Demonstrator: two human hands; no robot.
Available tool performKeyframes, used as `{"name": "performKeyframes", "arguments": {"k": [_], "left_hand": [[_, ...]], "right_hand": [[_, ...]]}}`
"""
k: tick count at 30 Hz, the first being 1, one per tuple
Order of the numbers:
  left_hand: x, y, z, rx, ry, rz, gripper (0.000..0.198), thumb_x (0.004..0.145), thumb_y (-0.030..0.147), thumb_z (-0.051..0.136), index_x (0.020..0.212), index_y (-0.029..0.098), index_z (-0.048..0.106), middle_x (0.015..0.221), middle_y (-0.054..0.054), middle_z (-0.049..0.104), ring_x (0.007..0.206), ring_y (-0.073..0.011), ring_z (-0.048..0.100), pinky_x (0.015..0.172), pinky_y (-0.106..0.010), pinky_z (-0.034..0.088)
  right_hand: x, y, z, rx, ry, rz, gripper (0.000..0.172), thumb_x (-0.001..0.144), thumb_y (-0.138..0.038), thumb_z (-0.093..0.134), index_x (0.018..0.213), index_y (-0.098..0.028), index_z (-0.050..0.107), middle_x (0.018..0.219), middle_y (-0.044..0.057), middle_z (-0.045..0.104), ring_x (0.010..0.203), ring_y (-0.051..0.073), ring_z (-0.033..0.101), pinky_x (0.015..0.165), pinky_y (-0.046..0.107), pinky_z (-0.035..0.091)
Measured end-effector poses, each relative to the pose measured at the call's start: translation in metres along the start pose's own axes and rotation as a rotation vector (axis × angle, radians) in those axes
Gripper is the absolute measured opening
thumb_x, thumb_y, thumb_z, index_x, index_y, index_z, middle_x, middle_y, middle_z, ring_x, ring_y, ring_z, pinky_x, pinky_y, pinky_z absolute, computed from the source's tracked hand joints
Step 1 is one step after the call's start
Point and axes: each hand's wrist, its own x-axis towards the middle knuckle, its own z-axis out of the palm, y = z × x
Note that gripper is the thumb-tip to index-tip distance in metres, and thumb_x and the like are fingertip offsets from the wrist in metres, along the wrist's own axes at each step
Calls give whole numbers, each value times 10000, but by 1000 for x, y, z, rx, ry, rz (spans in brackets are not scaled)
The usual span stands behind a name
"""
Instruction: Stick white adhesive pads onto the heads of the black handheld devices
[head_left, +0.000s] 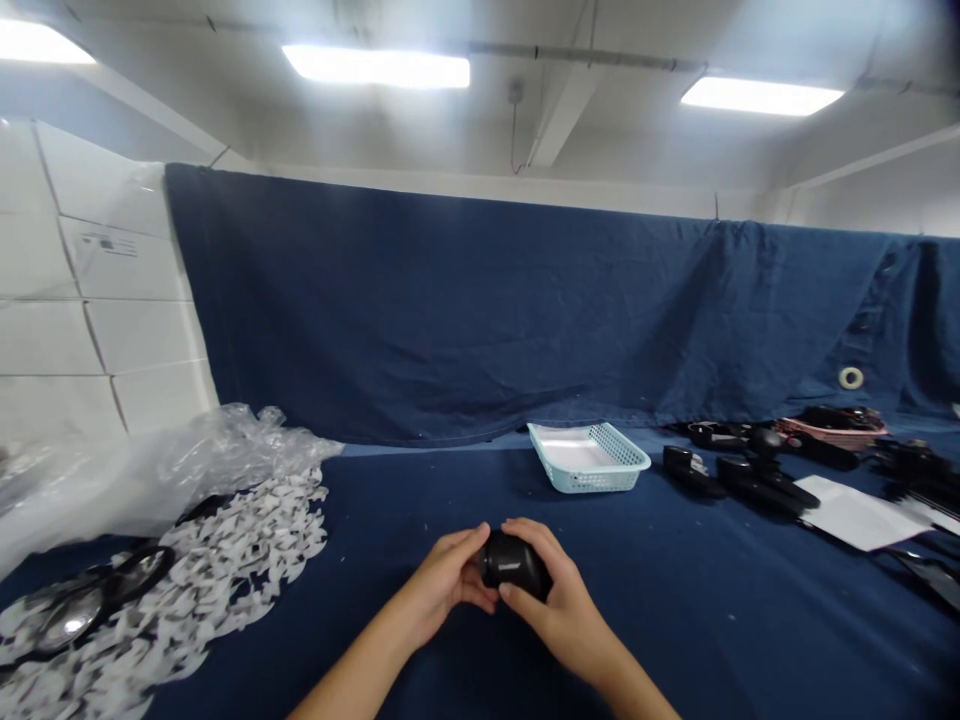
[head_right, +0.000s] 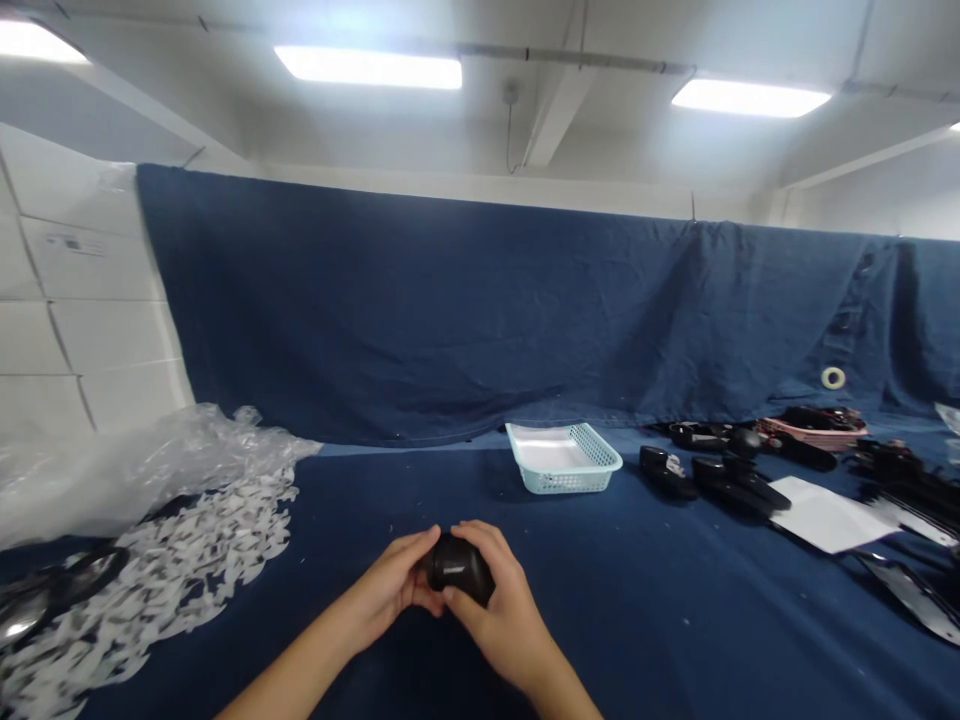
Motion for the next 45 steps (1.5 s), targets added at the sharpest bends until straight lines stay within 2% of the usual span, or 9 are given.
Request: {"name": "performKeyframes", "arguments": {"k": [4, 8, 15, 18, 22, 25, 36, 40, 45], "left_hand": [[2, -3, -7, -25, -9, -149, 533, 834, 627, 576, 827, 101, 664, 575, -67, 650, 435, -175, 626, 394, -259, 525], [2, -3, -8, -34, -7, -156, 546, 834, 643, 569, 798, 105, 656, 584, -60, 647, 439, -154, 617, 397, -233, 514], [-4, 12, 1, 14, -53, 88, 528, 758, 506, 750, 1140, 165, 619, 927, -60, 667, 752, -180, 661, 634, -285, 553], [-5, 19, 3, 93, -52, 184, 542, 705, 429, 813, 1147, 175, 629, 1042, -73, 646, 890, -213, 635, 713, -299, 533], [-5, 24, 3, 207, -49, 242, 476, 675, 307, 840, 1097, 182, 657, 1058, -59, 647, 871, -196, 623, 771, -306, 503], [-4, 25, 2, 273, -54, 263, 441, 678, 249, 829, 1081, 187, 662, 1067, -54, 651, 865, -187, 615, 803, -316, 486], [-9, 30, 6, 410, -93, 303, 612, 685, 204, 794, 1263, 235, 595, 1152, -61, 638, 775, -156, 599, 749, -305, 488], [-11, 29, 6, 444, -65, 327, 561, 714, 216, 778, 1251, 224, 617, 1104, -60, 660, 795, -170, 591, 795, -323, 483], [-7, 28, -1, 406, -67, 338, 545, 741, 321, 777, 1244, 184, 618, 1058, -83, 668, 855, -202, 606, 804, -337, 488]], "right_hand": [[-7, -9, 6, -366, -104, -151, 585, 746, -40, 582, 1230, -368, 557, 1365, 14, 515, 1247, 256, 469, 1065, 480, 317], [-8, -4, 9, -453, -104, -196, 622, 763, -23, 551, 1272, -380, 519, 1386, 12, 504, 1242, 260, 476, 1062, 493, 329], [-4, 5, 9, -142, 124, -64, 524, 798, -165, 625, 1298, -287, 524, 1336, 69, 528, 1259, 268, 478, 1091, 424, 352], [-2, 5, 11, 51, 218, 99, 496, 784, -257, 663, 1268, -261, 556, 1269, 69, 592, 1192, 284, 533, 1034, 409, 405], [-1, 2, 13, 272, 255, 325, 521, 753, -361, 708, 1245, -252, 577, 1101, 49, 669, 959, 253, 622, 799, 340, 513], [1, 2, 13, 360, 285, 437, 565, 695, -393, 751, 1222, -259, 596, 977, 27, 680, 741, 195, 608, 612, 289, 498], [9, 6, 5, 474, 271, 502, 646, 640, -459, 757, 1223, -229, 600, 968, 64, 709, 629, 188, 629, 497, 272, 482], [7, 2, 5, 428, 260, 452, 652, 657, -472, 774, 1238, -246, 588, 936, 45, 713, 630, 186, 626, 542, 290, 496], [4, 0, 9, 277, 263, 149, 541, 693, -416, 769, 1177, -227, 616, 1106, 78, 691, 1020, 291, 621, 956, 433, 447]]}}
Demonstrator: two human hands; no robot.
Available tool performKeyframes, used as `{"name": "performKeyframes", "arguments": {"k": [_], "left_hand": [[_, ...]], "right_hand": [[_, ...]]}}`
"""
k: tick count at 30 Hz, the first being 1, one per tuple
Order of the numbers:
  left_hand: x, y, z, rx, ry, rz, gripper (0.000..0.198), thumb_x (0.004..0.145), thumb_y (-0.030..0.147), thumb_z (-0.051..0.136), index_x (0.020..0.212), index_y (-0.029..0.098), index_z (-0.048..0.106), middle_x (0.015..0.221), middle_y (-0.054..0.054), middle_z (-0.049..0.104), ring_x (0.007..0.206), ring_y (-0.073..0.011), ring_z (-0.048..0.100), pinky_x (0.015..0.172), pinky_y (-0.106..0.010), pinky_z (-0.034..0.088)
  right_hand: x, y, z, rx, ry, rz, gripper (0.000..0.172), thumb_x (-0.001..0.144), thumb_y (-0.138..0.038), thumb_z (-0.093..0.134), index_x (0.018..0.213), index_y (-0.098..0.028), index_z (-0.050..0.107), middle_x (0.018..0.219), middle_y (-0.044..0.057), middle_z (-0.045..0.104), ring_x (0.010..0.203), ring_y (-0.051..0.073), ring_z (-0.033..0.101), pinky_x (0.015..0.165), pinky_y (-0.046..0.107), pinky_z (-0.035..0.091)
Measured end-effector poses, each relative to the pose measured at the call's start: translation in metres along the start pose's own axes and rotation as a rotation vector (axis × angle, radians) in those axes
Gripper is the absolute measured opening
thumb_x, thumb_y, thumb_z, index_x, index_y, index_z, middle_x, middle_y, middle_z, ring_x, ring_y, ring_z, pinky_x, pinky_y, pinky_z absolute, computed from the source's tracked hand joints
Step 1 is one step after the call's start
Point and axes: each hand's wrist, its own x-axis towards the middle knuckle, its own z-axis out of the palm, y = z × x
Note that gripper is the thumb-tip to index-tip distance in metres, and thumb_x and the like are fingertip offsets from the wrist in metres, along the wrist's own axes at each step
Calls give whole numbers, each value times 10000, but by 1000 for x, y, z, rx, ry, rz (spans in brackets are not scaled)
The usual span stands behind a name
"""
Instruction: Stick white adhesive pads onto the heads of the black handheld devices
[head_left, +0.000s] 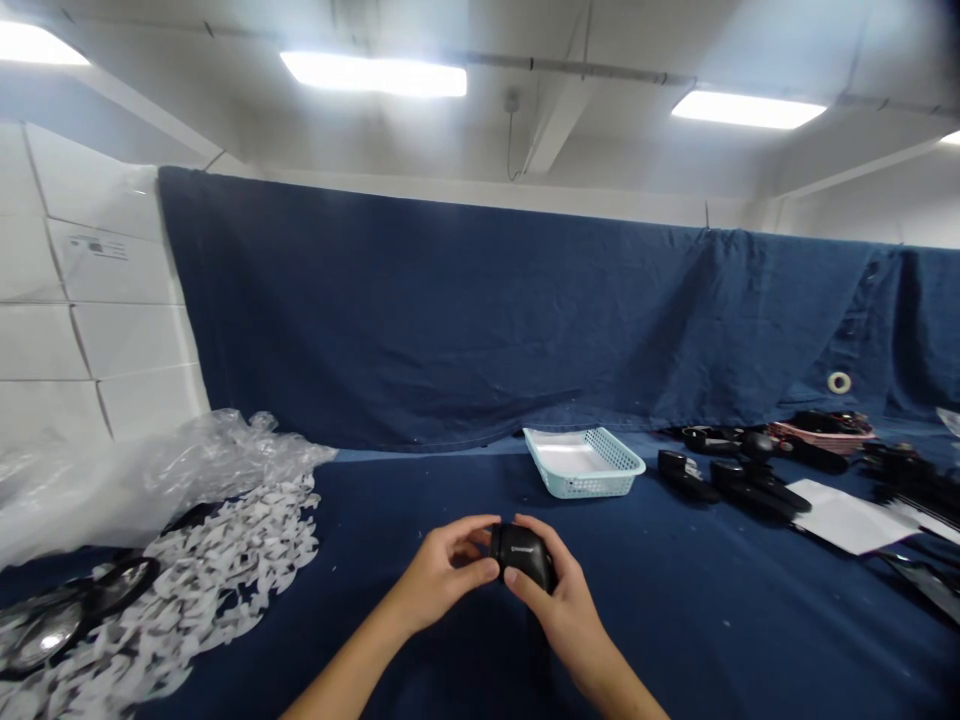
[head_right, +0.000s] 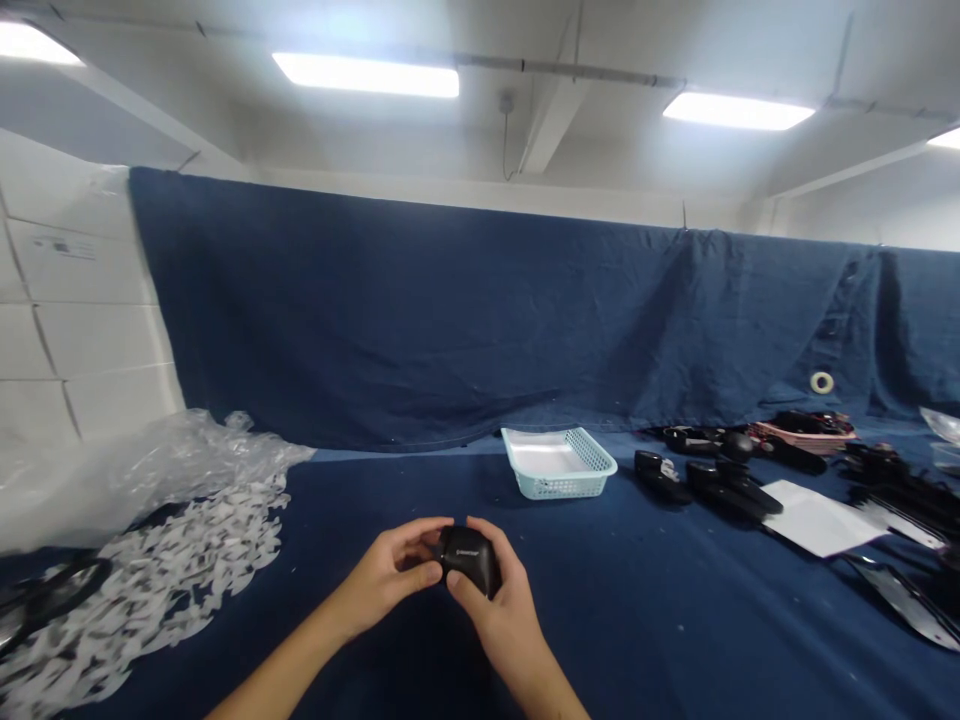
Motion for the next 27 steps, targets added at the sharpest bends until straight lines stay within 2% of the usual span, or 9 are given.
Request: {"name": "performKeyframes", "arguments": {"k": [6, 13, 17, 21, 24, 27], "left_hand": [[0, 5, -1, -73, -47, -21, 535, 777, 408, 747, 1228, 155, 611, 1000, -95, 692, 874, -229, 633, 777, -336, 495], [2, 7, -2, -107, -62, -36, 518, 788, 481, 726, 1164, 136, 639, 838, -50, 670, 684, -176, 602, 654, -287, 467], [1, 12, -5, -112, -94, -65, 445, 816, 508, 687, 1064, 138, 681, 806, -27, 645, 591, -140, 568, 592, -260, 445], [2, 12, -8, -137, -137, -122, 398, 868, 527, 614, 835, 137, 683, 695, 4, 597, 557, -126, 561, 580, -244, 450], [3, 8, -9, -166, -151, -176, 448, 853, 574, 603, 760, 139, 658, 641, 7, 578, 525, -127, 549, 517, -233, 449], [4, 4, -9, -188, -153, -242, 495, 860, 599, 574, 732, 128, 658, 615, -11, 597, 506, -130, 553, 475, -227, 452]], "right_hand": [[-4, -6, -5, -149, -83, -115, 478, 748, -267, 715, 1209, -249, 591, 1252, 78, 605, 1169, 293, 547, 1055, 447, 380], [-5, -6, -6, -310, -124, -269, 500, 738, -131, 683, 1208, -276, 591, 1309, 79, 555, 1261, 278, 485, 1102, 461, 353], [-8, -3, -4, -368, -147, -303, 520, 743, -82, 650, 1219, -281, 584, 1338, 83, 528, 1273, 275, 478, 1102, 459, 361], [-14, -1, 1, -466, -144, -361, 553, 760, -62, 616, 1255, -299, 560, 1365, 80, 501, 1281, 279, 464, 1094, 471, 369], [-17, 4, 4, -592, -140, -470, 584, 779, -51, 586, 1290, -328, 535, 1365, 71, 513, 1248, 295, 479, 1047, 493, 401], [-17, 9, 4, -739, -167, -596, 691, 736, 4, 554, 1323, -358, 495, 1373, 49, 524, 1195, 305, 497, 981, 498, 433]]}}
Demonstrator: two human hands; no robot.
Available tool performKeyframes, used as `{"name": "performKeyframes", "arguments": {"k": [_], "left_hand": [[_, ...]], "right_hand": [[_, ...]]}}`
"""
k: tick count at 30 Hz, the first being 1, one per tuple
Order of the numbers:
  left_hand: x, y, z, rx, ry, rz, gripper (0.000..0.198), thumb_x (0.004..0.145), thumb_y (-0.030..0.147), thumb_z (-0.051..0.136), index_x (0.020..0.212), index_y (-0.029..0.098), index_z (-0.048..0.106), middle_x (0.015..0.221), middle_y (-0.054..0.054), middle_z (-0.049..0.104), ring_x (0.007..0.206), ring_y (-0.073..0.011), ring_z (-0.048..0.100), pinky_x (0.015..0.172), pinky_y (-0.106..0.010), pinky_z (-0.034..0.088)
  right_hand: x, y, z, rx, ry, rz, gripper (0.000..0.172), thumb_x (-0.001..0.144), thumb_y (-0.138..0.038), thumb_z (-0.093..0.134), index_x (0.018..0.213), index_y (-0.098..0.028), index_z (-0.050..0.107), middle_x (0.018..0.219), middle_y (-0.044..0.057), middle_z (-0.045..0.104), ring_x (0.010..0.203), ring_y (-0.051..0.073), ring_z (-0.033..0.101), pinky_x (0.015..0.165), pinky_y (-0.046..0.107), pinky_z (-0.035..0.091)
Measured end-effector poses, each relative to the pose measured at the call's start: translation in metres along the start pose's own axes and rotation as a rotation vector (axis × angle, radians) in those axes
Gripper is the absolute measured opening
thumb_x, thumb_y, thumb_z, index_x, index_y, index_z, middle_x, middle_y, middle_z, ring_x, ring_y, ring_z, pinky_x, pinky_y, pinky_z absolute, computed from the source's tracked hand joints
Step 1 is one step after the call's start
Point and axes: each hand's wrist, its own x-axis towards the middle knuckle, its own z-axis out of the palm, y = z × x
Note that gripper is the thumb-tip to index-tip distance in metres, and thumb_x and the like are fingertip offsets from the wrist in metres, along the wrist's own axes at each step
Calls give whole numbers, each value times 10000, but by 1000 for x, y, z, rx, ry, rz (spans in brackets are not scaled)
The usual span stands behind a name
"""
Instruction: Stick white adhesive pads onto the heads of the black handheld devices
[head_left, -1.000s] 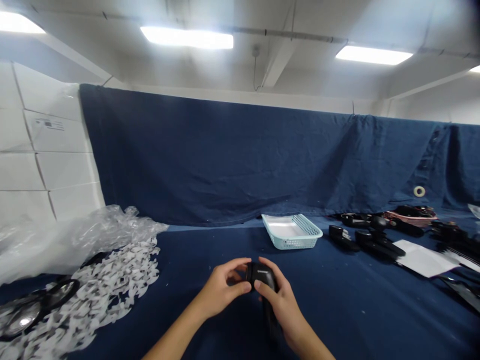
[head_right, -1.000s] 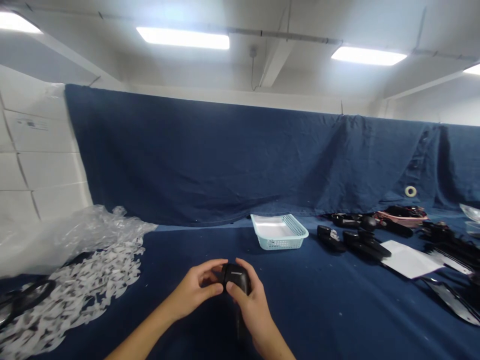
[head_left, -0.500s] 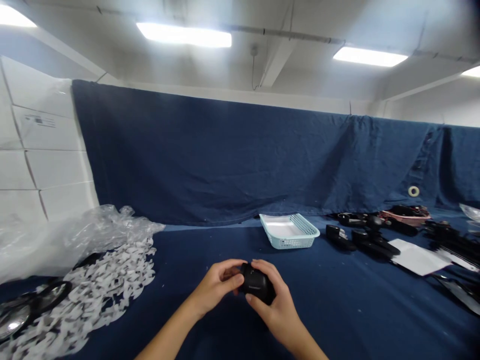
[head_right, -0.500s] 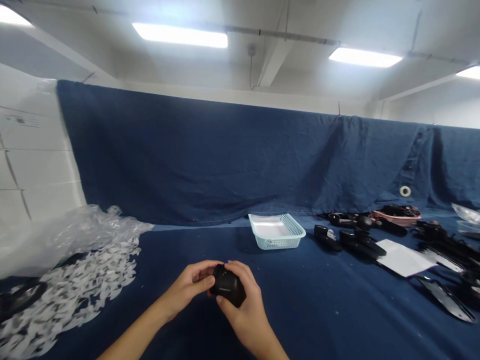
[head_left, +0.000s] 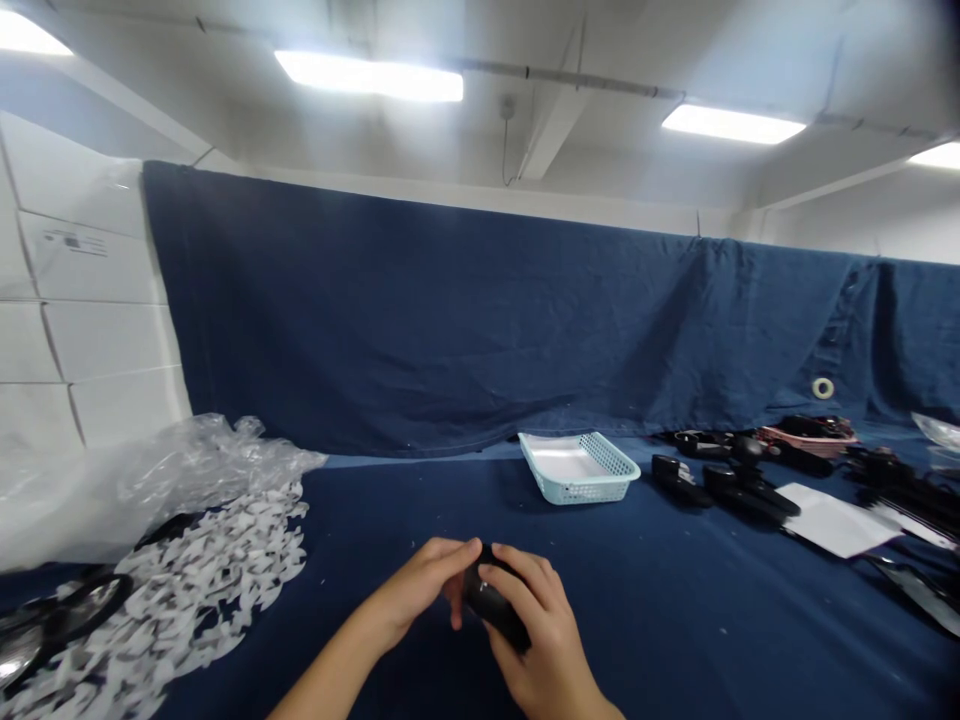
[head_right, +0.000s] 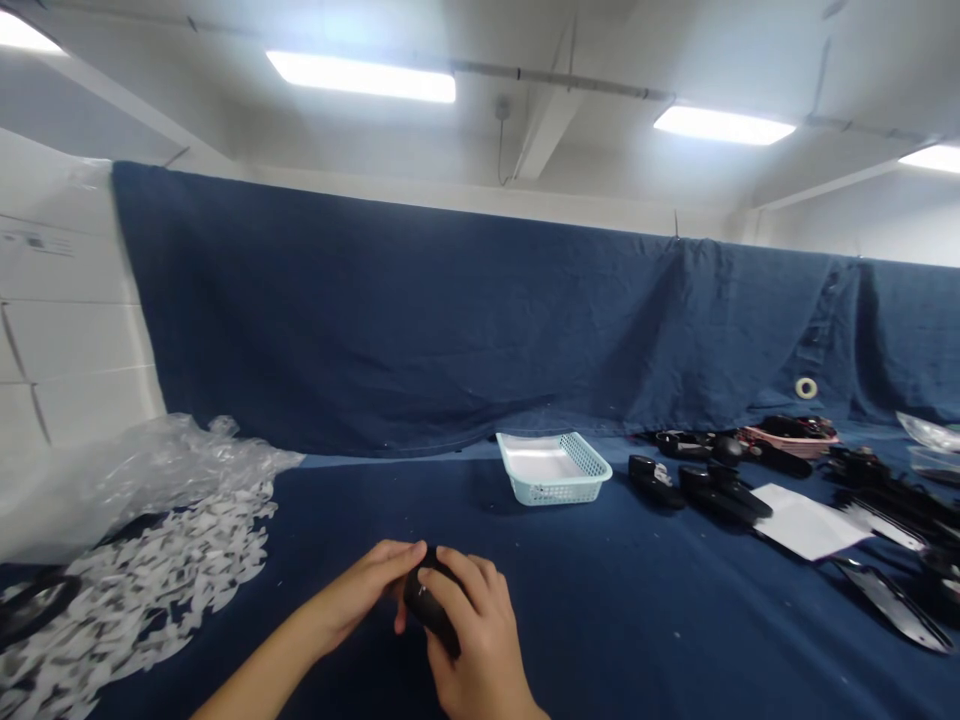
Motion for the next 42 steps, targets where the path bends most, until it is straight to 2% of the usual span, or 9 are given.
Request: {"name": "performKeyframes", "arguments": {"k": [5, 10, 18, 21, 25, 29, 36, 39, 42], "left_hand": [[0, -2, -2, -36, -12, -82, 534, 872, 617, 543, 725, 118, 664, 611, -37, 618, 536, -154, 595, 451, -228, 455], [-4, 1, -4, -46, -34, -49, 454, 817, 556, 667, 989, 136, 673, 778, -30, 639, 602, -134, 587, 590, -273, 513], [-9, 18, -4, 21, -93, 60, 558, 688, 266, 814, 1208, 214, 618, 1036, -51, 644, 903, -206, 623, 803, -333, 487], [-10, 23, -3, 57, -92, 76, 581, 634, 114, 801, 1173, 248, 629, 1092, -28, 636, 886, -181, 616, 788, -315, 484], [-13, 32, 1, 183, -94, 76, 630, 594, 25, 761, 1170, 244, 626, 960, -5, 672, 885, -204, 626, 810, -339, 491], [-16, 41, 6, 399, -67, 158, 613, 589, 23, 752, 1144, 265, 662, 1132, -15, 639, 982, -214, 607, 900, -348, 475], [-22, 51, 12, 558, -83, 218, 467, 587, 161, 871, 1017, 292, 741, 1306, -24, 566, 1119, -256, 582, 964, -366, 450], [-24, 52, 13, 513, -124, 264, 294, 649, 174, 840, 921, 245, 756, 1183, -27, 644, 1084, -239, 613, 978, -343, 446], [-24, 51, 13, 440, -108, 270, 321, 733, 247, 795, 1046, 254, 726, 1207, -33, 661, 1202, -247, 556, 1058, -353, 386]], "right_hand": [[-1, 3, 1, -59, -30, -36, 721, 698, 28, 540, 1310, -351, 495, 1365, 39, 533, 1165, 300, 508, 949, 477, 451], [-2, 2, 0, 50, 23, 50, 659, 762, -31, 562, 1350, -310, 463, 1390, 75, 478, 1256, 282, 473, 1039, 456, 418], [4, -10, -2, 433, 148, 376, 471, 814, -244, 649, 1274, -267, 550, 1261, 72, 610, 1183, 280, 560, 1024, 414, 436], [7, -11, -1, 654, 174, 622, 509, 772, -372, 710, 1246, -232, 588, 1136, 83, 678, 883, 266, 677, 753, 373, 566], [11, -2, 2, 978, 149, 849, 686, 691, -466, 771, 1272, -183, 541, 970, 100, 714, 592, 219, 663, 458, 309, 529], [15, 7, 2, 1282, 26, 992, 775, 667, -456, 770, 1307, -146, 463, 831, 108, 738, 589, 254, 683, 454, 321, 533], [9, 3, -2, 1416, -114, 1222, 519, 855, -509, 527, 1004, -36, 679, 659, 120, 711, 474, 149, 651, 470, 205, 490], [7, 2, 1, 1418, -135, 1230, 488, 847, -501, 531, 905, -44, 692, 620, 112, 693, 456, 149, 640, 462, 208, 484], [9, 4, 4, 1395, -95, 1162, 485, 784, -479, 635, 1057, -79, 647, 680, 100, 713, 531, 197, 667, 471, 259, 514]]}}
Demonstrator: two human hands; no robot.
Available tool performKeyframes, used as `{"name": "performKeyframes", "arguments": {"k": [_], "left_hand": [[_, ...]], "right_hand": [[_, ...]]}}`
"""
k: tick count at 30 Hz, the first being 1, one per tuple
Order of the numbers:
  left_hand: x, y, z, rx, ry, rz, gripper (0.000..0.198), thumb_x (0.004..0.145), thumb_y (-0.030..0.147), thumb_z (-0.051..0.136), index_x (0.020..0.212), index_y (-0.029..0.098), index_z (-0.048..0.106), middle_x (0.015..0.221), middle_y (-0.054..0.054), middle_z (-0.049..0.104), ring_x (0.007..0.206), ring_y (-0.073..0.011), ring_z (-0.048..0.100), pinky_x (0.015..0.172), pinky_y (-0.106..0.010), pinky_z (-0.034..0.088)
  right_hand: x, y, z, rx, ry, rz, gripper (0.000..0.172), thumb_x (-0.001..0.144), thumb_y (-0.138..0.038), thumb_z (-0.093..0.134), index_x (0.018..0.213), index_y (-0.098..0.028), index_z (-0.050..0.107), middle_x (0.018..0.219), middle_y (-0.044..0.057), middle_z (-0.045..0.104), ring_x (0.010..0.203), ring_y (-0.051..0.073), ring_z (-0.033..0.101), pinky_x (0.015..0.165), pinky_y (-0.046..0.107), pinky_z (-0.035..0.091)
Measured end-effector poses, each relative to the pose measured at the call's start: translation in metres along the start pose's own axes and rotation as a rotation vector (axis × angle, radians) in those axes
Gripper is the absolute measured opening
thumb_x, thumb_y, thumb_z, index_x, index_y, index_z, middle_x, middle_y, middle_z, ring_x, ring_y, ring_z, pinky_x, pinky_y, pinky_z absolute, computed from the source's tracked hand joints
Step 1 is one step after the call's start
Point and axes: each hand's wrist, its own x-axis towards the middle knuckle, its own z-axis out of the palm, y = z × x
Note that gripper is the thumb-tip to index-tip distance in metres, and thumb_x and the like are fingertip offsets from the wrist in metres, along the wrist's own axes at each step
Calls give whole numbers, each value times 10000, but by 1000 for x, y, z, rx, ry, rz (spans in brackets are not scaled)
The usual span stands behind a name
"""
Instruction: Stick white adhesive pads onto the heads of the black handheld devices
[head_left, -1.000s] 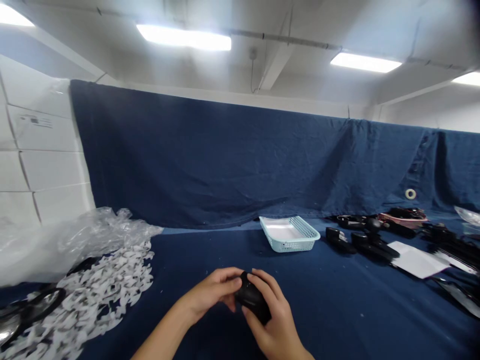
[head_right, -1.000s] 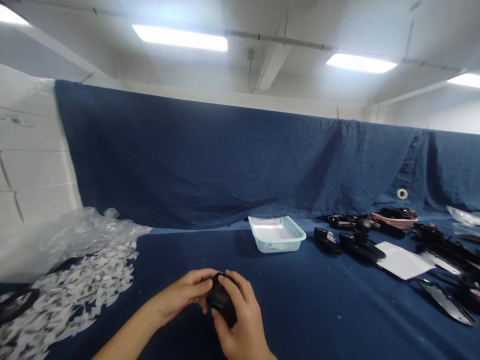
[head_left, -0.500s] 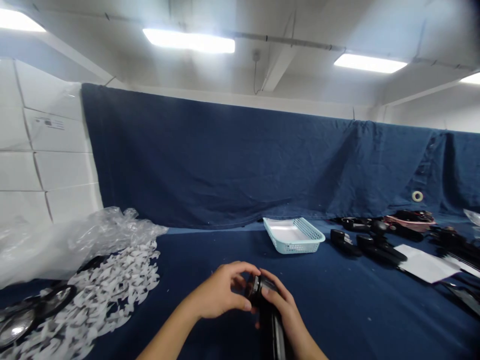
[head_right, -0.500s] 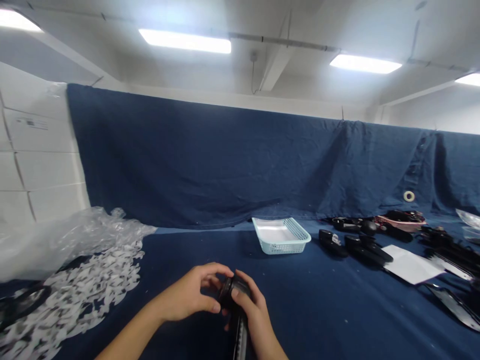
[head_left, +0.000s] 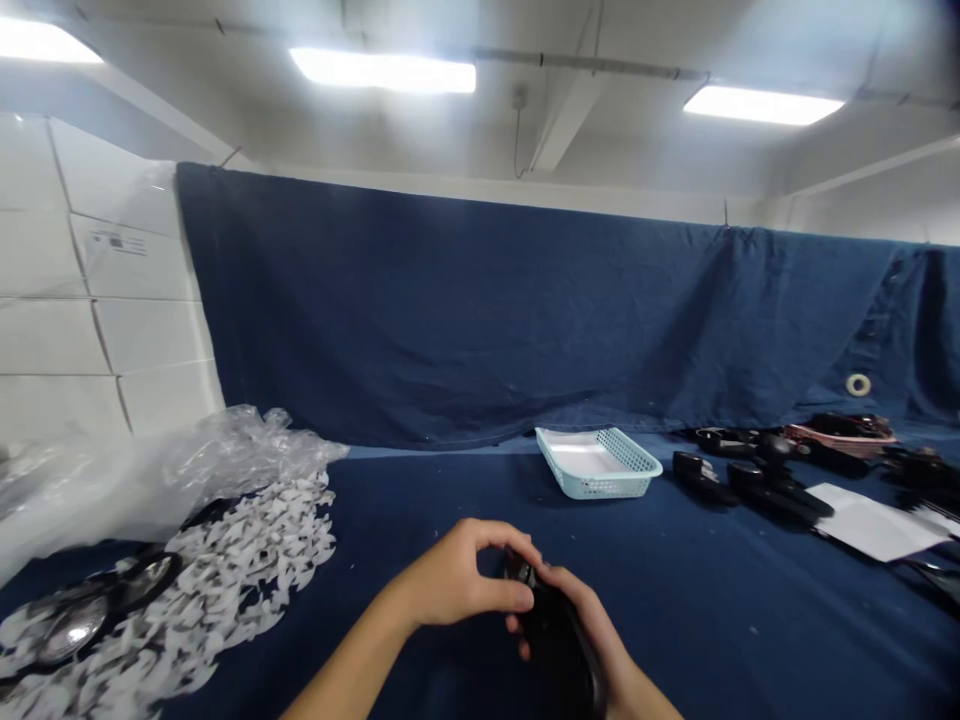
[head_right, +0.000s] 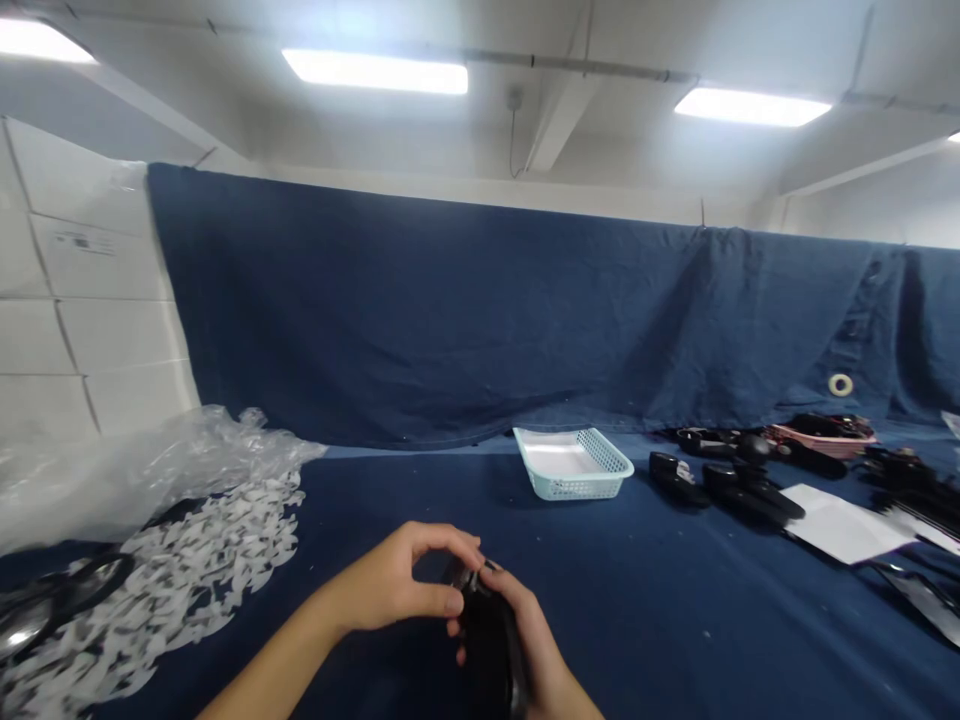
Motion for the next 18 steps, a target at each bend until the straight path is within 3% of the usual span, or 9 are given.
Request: {"name": "performKeyframes", "arguments": {"k": [4, 7, 10, 12, 15, 18], "left_hand": [[4, -7, 4, 41, 146, -99, 465, 819, 385, 712, 1261, 281, 610, 1371, -39, 564, 1253, -248, 513, 1068, -376, 376], [8, -14, 9, 86, 213, -157, 414, 880, 455, 613, 1227, 229, 623, 1210, -69, 666, 1082, -252, 616, 959, -385, 458], [10, -17, 11, 74, 197, -162, 368, 879, 433, 607, 1152, 191, 651, 1051, -69, 719, 924, -235, 666, 849, -358, 508], [8, -15, 10, 59, 166, -150, 374, 825, 353, 676, 1165, 200, 646, 1072, -58, 714, 967, -232, 658, 872, -346, 504], [4, -9, 3, 86, 140, -150, 571, 713, 243, 769, 1260, 263, 605, 1268, -52, 631, 1144, -259, 575, 965, -378, 458], [1, -3, -2, 150, 125, -144, 684, 676, 250, 804, 1313, 322, 565, 1400, -49, 526, 1259, -293, 474, 997, -423, 428]], "right_hand": [[3, -3, 0, -45, 25, -150, 743, 657, -421, 803, 1279, -160, 490, 800, 78, 734, 631, 249, 690, 452, 302, 533], [1, -3, 1, -105, 70, -253, 724, 669, -406, 803, 1276, -169, 487, 835, 80, 729, 651, 246, 690, 462, 308, 538], [-2, -4, 4, -133, 105, -298, 697, 675, -426, 792, 1258, -170, 508, 819, 73, 723, 633, 239, 681, 454, 309, 533], [-4, -5, 5, -124, 124, -298, 697, 655, -431, 802, 1240, -172, 525, 840, 76, 726, 627, 237, 679, 445, 304, 528], [-6, -8, 9, -107, 158, -293, 709, 634, -434, 812, 1233, -175, 537, 880, 84, 732, 642, 241, 682, 449, 303, 528], [-9, -9, 12, -122, 177, -295, 728, 647, -460, 802, 1260, -173, 536, 814, 73, 725, 654, 241, 674, 460, 295, 525]]}}
